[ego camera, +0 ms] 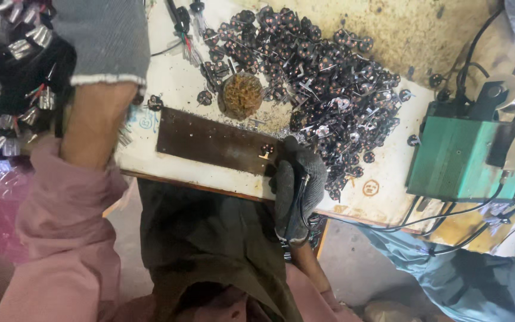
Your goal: The person sits at a workbench assembling small electrical plug components. They pick up a plug body, insert colored wires into it, and use a handheld tool to work on the contacts, placing finished units with a pile of completed parts on the bench.
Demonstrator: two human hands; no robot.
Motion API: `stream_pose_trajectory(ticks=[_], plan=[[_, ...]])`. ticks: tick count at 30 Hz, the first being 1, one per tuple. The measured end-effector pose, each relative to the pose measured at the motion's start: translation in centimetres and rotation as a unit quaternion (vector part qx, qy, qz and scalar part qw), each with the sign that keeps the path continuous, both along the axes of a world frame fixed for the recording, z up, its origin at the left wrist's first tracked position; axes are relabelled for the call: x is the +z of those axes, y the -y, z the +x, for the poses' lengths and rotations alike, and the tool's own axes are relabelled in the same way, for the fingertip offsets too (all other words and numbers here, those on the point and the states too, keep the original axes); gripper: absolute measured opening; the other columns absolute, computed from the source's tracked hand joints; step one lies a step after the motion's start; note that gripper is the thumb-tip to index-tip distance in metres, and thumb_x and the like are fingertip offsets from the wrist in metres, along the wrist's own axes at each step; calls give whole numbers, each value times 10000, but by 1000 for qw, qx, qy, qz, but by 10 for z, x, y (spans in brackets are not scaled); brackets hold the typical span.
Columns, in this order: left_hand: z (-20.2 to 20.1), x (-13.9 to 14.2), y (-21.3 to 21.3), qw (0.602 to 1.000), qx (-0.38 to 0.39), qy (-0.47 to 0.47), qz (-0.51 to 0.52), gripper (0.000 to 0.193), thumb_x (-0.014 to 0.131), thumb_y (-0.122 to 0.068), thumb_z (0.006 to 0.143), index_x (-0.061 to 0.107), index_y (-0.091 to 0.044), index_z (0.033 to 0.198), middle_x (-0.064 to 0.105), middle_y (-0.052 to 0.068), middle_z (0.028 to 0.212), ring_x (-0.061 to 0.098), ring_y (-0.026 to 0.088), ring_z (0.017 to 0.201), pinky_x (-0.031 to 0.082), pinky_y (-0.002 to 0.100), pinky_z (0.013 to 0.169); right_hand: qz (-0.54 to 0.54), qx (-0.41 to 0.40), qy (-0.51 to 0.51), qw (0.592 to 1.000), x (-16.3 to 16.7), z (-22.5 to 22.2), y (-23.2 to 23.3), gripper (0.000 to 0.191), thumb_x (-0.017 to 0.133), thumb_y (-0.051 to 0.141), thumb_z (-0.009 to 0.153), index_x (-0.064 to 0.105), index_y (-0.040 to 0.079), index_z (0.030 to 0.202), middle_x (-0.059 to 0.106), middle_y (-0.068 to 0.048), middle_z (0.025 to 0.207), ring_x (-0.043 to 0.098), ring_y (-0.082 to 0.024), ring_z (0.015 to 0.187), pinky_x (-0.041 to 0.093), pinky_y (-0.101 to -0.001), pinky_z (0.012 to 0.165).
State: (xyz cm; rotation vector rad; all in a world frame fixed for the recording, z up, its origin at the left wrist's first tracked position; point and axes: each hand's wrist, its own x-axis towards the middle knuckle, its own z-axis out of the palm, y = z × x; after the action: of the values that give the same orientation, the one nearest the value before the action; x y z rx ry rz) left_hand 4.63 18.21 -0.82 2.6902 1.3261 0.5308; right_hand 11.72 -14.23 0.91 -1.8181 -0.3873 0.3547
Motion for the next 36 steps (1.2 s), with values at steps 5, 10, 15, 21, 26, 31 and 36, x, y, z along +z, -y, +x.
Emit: stream_pose_trajectory(ticks=[5,10,15,21,26,31,36], plan=[[-43,54,73,989,-97,101,40,302,704,-106,994,680,-83,1294,677,86,980,624,208,764,491,320,656,-72,124,192,971,15,10,-5,489,443,447,1154,680,20,1184,619,-48,897,583,-164,787,437,-292,742],[-87,73,155,860,-344,-9,-377,485,732,-184,812,715,-149,1295,718,70,907,707,295,793,544,424,641,54,-69,-5,996,22,-3,7,337,447,345,1151,643,71,1158,510,-26,823,502,-109,670,379,-251,597],[-92,37,179,797,-250,147,-530,264,711,-153,914,675,-20,1139,707,142,1040,698,305,918,552,373,765,58,44,92,993,18,-30,-12,102,600,156,1110,573,59,1122,506,-89,1030,536,-255,879,453,-400,743],[-88,30,191,755,-78,183,-624,118,701,-111,971,701,-6,1022,680,121,816,603,151,717,519,313,665,17,-16,138,990,37,-24,7,174,724,94,955,600,39,1064,557,-89,938,540,-280,795,435,-431,685],[-87,30,190,771,-129,246,-573,124,689,-72,980,692,-1,1081,711,95,892,628,134,754,544,293,724,-13,84,-69,994,11,-25,16,170,725,89,952,608,39,1065,572,-83,941,555,-261,803,450,-413,688],[-89,33,195,773,-174,251,-556,171,678,-26,958,689,-1,1126,720,106,1023,685,133,878,556,297,788,3,79,-181,980,10,-32,14,166,725,84,949,615,39,1065,587,-76,944,569,-241,811,465,-394,692],[-88,31,195,696,-91,253,-666,173,697,-19,936,689,-26,1108,708,109,990,641,149,857,535,290,743,3,69,-219,973,20,-35,10,163,725,80,946,623,38,1065,602,-70,948,583,-222,818,480,-375,695]])
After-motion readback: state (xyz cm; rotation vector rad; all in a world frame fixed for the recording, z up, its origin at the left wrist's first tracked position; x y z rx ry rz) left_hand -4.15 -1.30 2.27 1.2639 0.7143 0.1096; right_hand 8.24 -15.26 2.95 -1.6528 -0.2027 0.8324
